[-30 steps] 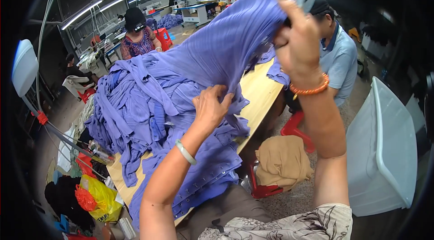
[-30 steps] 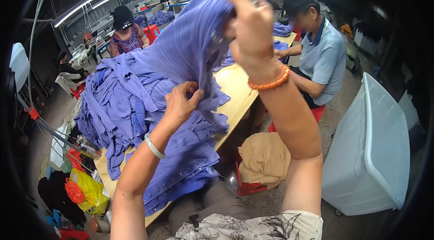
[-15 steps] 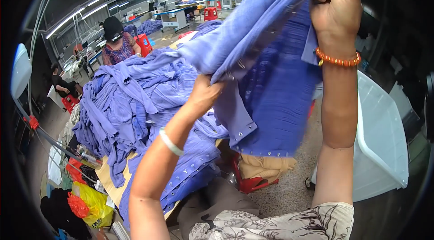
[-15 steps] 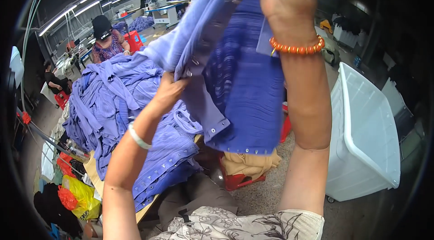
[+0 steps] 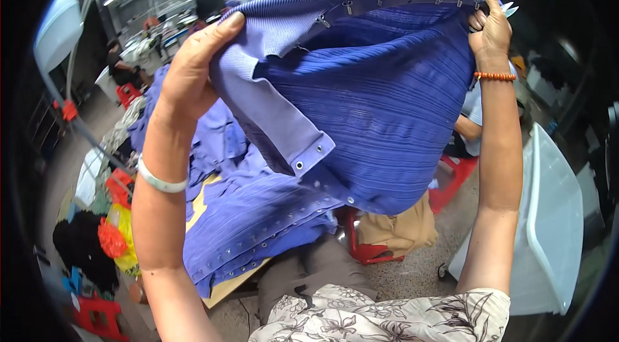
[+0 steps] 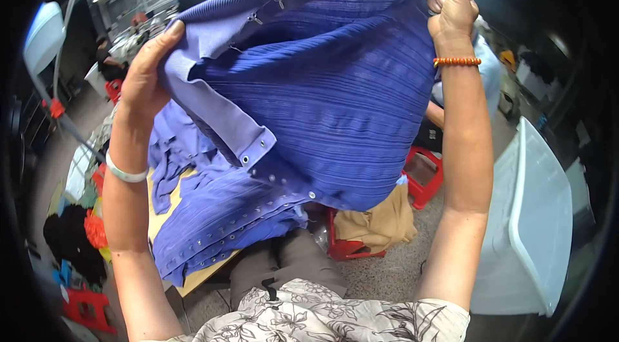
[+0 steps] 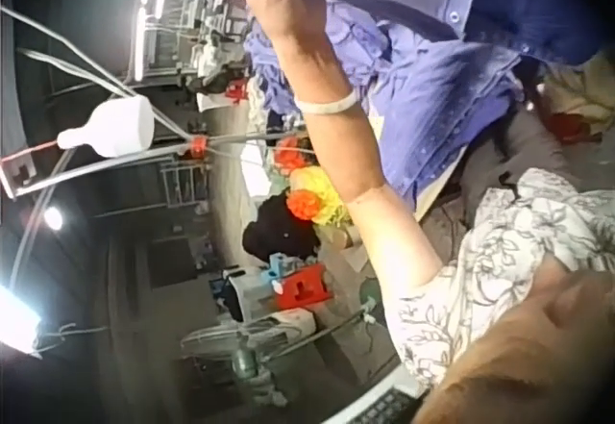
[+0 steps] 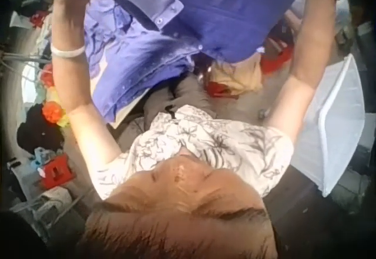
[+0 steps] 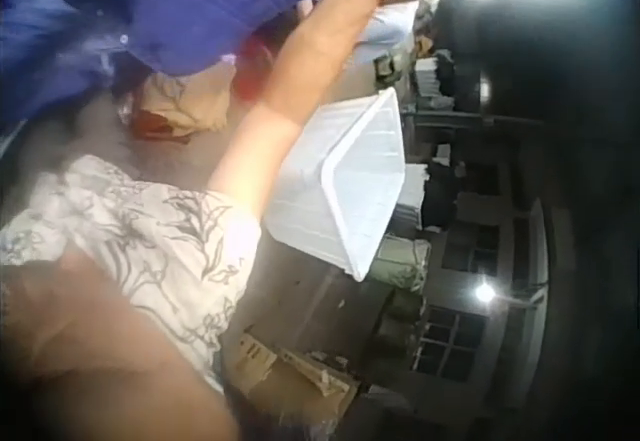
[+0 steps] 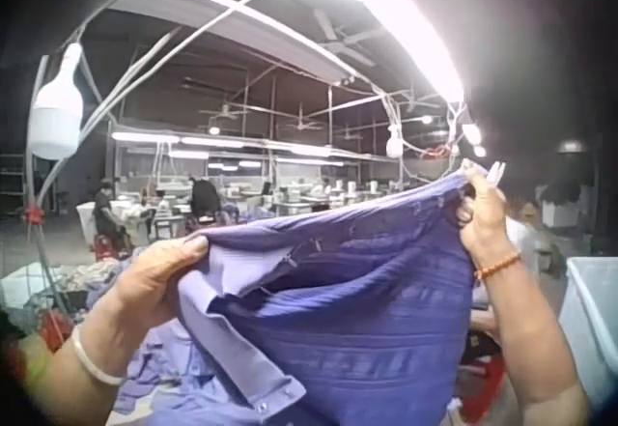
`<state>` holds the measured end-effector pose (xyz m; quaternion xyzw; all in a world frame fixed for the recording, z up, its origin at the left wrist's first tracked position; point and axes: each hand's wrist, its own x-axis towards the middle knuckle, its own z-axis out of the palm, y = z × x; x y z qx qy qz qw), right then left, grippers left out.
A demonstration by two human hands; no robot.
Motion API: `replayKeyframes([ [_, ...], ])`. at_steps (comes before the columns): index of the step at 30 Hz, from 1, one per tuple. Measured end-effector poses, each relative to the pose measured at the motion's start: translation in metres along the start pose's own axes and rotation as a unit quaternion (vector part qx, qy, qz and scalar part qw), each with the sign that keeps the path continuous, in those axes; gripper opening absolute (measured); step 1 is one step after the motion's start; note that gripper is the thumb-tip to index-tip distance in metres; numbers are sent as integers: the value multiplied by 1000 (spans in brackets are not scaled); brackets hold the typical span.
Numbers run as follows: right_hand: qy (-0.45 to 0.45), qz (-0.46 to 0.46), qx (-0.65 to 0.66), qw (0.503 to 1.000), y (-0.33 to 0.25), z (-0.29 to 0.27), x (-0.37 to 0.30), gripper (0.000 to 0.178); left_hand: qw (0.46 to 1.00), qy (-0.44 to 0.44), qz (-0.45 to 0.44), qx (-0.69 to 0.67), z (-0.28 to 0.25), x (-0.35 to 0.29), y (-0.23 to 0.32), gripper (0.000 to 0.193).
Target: Trimming excess threads from blue pleated garments using small thread snips.
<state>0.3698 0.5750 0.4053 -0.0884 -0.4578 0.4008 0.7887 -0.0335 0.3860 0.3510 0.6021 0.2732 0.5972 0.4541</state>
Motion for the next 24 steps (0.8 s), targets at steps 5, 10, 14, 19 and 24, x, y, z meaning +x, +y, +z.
replayKeyframes([
  [5,-44,58,-6,997,59,40,-29,9,986,165,-20,16,-44,-59,26,38],
  [10,-141,200,-103,964,139,53,-118,32,962,145,-228,44,-98,-120,-20,36],
  [14,-166,432,-257,849,236,7,-207,31,899,230,-316,199,-141,-181,-123,33],
  [19,-145,590,-249,754,275,-42,-291,26,759,170,-222,588,-104,-222,-188,86],
  [24,-62,555,-200,805,268,-44,-289,18,765,95,-197,606,-95,-202,-196,52],
])
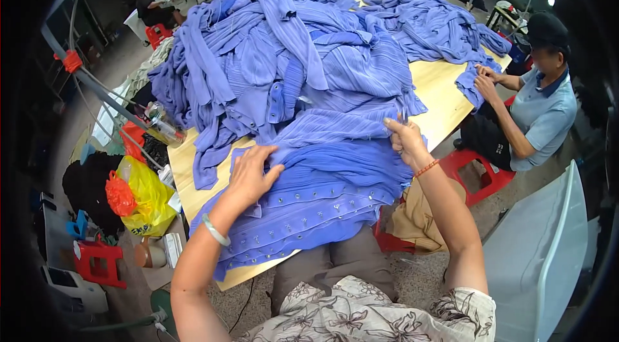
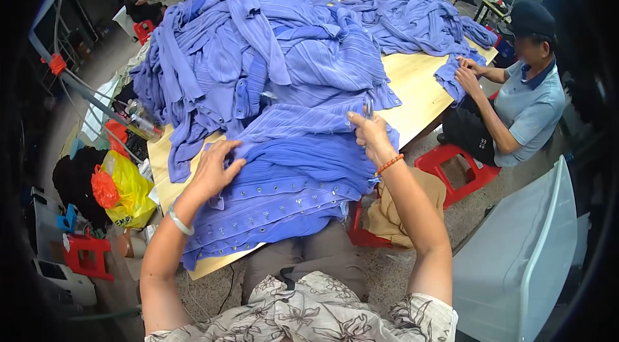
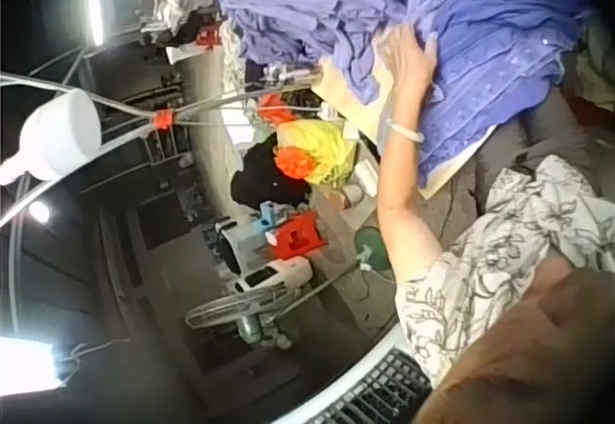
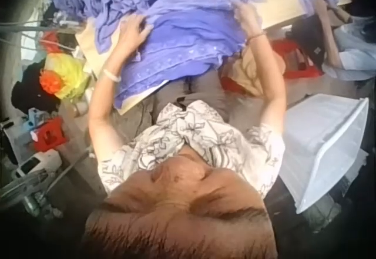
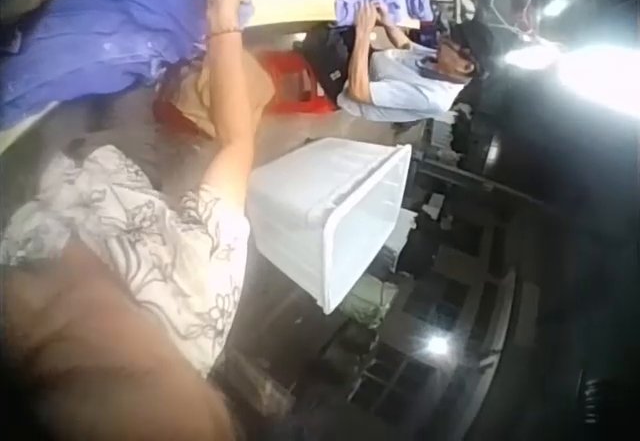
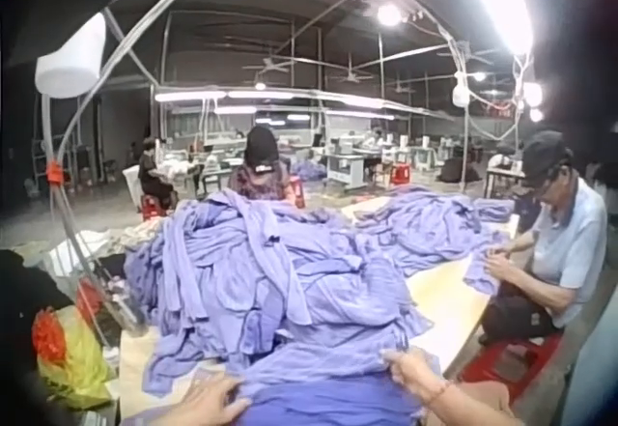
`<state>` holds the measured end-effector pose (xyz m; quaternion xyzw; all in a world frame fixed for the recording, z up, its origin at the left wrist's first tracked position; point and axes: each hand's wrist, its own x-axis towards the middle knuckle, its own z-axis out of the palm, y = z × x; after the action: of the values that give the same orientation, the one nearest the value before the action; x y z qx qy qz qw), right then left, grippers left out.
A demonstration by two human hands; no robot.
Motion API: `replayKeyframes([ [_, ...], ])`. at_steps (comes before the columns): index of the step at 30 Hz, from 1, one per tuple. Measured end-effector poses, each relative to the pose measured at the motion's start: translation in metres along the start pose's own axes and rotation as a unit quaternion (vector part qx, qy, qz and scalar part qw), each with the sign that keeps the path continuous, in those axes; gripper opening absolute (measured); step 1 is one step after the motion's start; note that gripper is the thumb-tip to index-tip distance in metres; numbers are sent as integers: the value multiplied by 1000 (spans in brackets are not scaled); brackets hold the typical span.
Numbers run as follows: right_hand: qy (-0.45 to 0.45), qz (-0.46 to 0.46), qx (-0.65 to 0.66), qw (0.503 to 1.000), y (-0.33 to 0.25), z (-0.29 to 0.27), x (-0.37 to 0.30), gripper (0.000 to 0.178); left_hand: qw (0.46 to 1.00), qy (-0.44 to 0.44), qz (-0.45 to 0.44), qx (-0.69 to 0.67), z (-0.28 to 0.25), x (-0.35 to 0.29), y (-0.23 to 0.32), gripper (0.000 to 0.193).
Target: Trimming excess threads from blue pleated garments using small thread snips.
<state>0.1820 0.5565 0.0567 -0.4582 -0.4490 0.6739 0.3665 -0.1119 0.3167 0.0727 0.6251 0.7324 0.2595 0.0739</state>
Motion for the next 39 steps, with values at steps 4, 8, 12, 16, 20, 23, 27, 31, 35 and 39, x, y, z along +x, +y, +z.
replayKeyframes([
  [4,34,-152,-36,987,-28,10,-20,61,993,-76,-34,-82,-2,14,-16,40],
  [8,-13,-230,-137,963,-41,4,-17,45,997,-58,46,12,-3,10,-27,25],
  [12,-31,-356,-272,893,-44,-5,-21,43,990,26,-70,-117,-36,19,-25,24],
  [16,-19,-414,-389,823,-44,1,-39,42,841,129,-111,-513,-70,19,-35,26],
  [20,6,-421,-460,782,-33,3,-43,33,916,100,-106,-373,-83,-3,-30,32],
  [23,-47,-436,-512,739,-25,5,-47,21,994,11,-67,-86,-79,-28,-21,83],
  [27,-58,-397,-525,750,-15,12,-52,21,990,-69,-99,75,-47,-56,-37,97],
  [31,-41,-415,-525,742,-13,11,-54,23,974,-113,-191,36,-33,-65,-35,103],
  [35,-41,-427,-503,750,-11,13,-54,22,982,-49,-182,-6,-22,-65,-30,83],
  [39,-87,-459,-457,757,-4,10,-49,20,989,8,-145,-19,-7,-66,-39,64],
])
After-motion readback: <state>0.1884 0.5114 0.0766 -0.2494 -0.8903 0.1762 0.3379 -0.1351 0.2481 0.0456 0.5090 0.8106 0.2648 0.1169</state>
